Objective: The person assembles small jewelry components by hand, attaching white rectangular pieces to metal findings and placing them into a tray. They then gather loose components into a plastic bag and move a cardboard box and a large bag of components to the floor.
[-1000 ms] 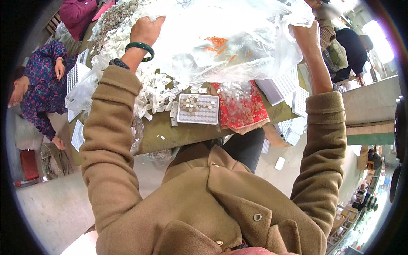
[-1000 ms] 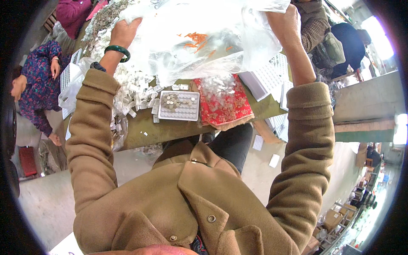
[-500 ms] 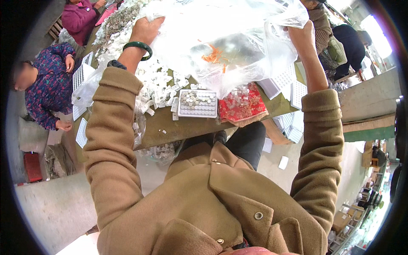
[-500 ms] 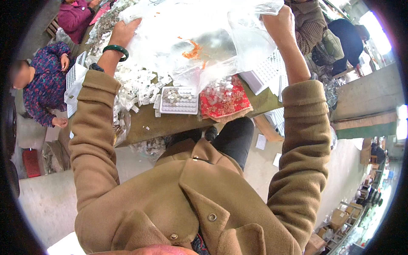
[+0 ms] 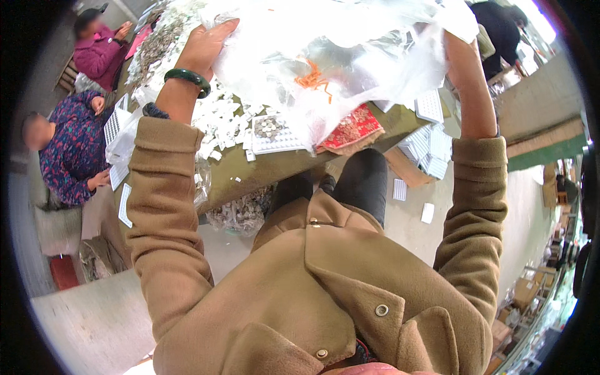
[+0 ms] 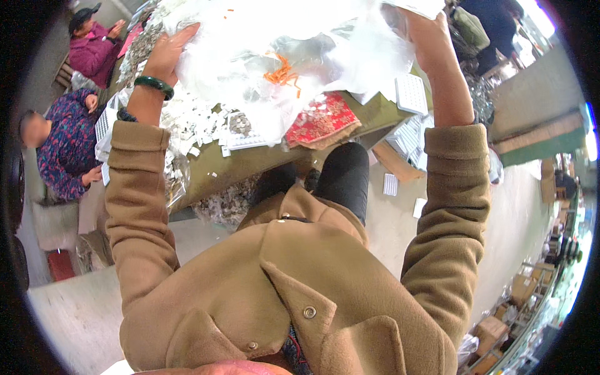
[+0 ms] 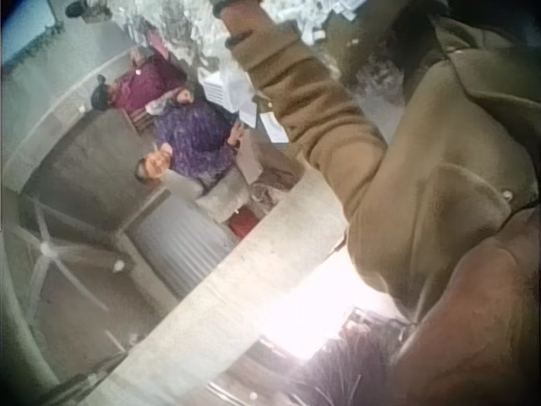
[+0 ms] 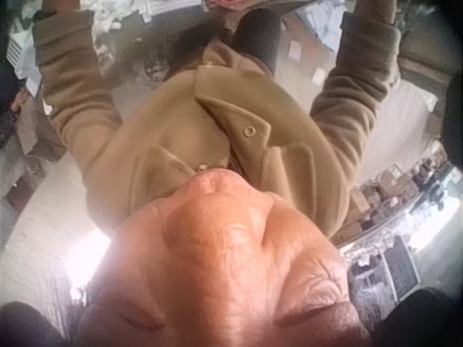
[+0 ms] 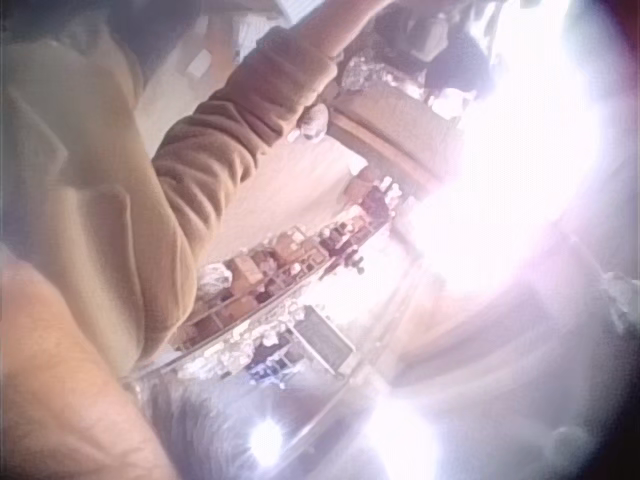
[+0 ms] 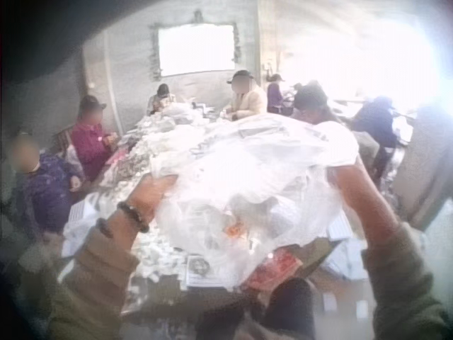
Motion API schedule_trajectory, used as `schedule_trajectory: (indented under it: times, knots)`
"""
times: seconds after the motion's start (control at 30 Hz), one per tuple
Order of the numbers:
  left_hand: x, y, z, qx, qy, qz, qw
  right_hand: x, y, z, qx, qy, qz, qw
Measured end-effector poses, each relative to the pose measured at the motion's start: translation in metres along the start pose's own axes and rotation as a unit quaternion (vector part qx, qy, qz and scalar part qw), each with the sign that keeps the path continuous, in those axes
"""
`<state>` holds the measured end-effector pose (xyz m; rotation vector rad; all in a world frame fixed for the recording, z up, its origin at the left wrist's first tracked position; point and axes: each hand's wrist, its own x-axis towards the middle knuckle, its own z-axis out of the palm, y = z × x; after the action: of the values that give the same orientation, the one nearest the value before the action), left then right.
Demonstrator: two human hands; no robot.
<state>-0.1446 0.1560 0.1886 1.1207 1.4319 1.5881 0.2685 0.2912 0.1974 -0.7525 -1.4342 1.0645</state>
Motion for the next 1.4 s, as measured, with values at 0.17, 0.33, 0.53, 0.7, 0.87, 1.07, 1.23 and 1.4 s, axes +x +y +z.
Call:
schedule_trajectory:
  times: [0.17,0.33,0.53,0.7,0.87,1.07,1.23,1.4]
  knots:
    - [-0.025,0.004,0.046,-0.084,-0.203,-0.008,0.975,-0.044,-0.004,-0.078,-0.205,-0.028,-0.075,0.976]
    - [-0.042,0.002,0.081,-0.082,-0.205,-0.015,0.975,-0.093,-0.055,-0.113,-0.174,0.093,-0.009,0.98]
    - [-0.08,-0.027,0.129,-0.087,-0.189,0.015,0.978,-0.169,-0.093,-0.175,-0.18,0.193,0.099,0.959]
    - [-0.11,-0.049,0.188,-0.162,-0.28,0.04,0.945,-0.236,-0.075,-0.216,-0.078,0.162,0.064,0.982]
    - [-0.133,-0.071,0.247,-0.192,-0.372,-0.067,0.906,-0.289,-0.067,-0.232,-0.12,0.129,0.022,0.984]
    - [-0.158,-0.086,0.301,-0.168,-0.356,-0.139,0.909,-0.365,-0.07,-0.279,-0.267,0.096,0.159,0.946]
    - [-0.206,-0.114,0.309,-0.218,-0.414,-0.201,0.86,-0.459,-0.075,-0.355,0.192,0.151,0.195,0.95]
    - [-0.244,-0.153,0.316,-0.166,-0.501,-0.23,0.818,-0.477,-0.022,-0.347,0.088,0.335,0.319,0.882]
